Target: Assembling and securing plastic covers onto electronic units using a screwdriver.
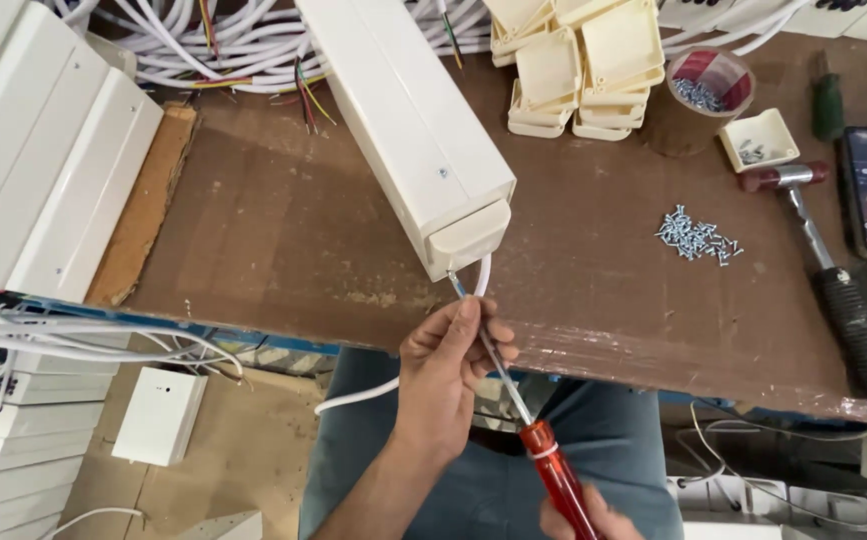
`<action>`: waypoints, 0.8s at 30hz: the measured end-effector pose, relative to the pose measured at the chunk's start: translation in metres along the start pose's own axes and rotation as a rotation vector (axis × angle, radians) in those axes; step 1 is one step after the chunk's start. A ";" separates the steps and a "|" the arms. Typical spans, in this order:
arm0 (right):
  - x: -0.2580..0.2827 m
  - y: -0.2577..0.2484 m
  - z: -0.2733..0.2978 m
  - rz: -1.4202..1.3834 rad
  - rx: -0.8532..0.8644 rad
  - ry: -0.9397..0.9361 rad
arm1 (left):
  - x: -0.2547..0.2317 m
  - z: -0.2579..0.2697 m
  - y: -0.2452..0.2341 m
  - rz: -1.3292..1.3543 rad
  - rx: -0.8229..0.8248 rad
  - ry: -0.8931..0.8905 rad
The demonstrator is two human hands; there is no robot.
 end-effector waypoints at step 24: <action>-0.063 -0.003 -0.062 0.225 0.767 0.164 | -0.003 0.000 0.003 -0.066 -0.052 0.015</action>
Point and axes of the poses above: each hand's wrist, its own z-axis away from the middle knuckle, its own y-axis out of the palm, x = y × z, the point moved 2 cm from there along -z, towards the middle knuckle, and after that the axes turned 3 degrees about z, right-handed, at the moved point
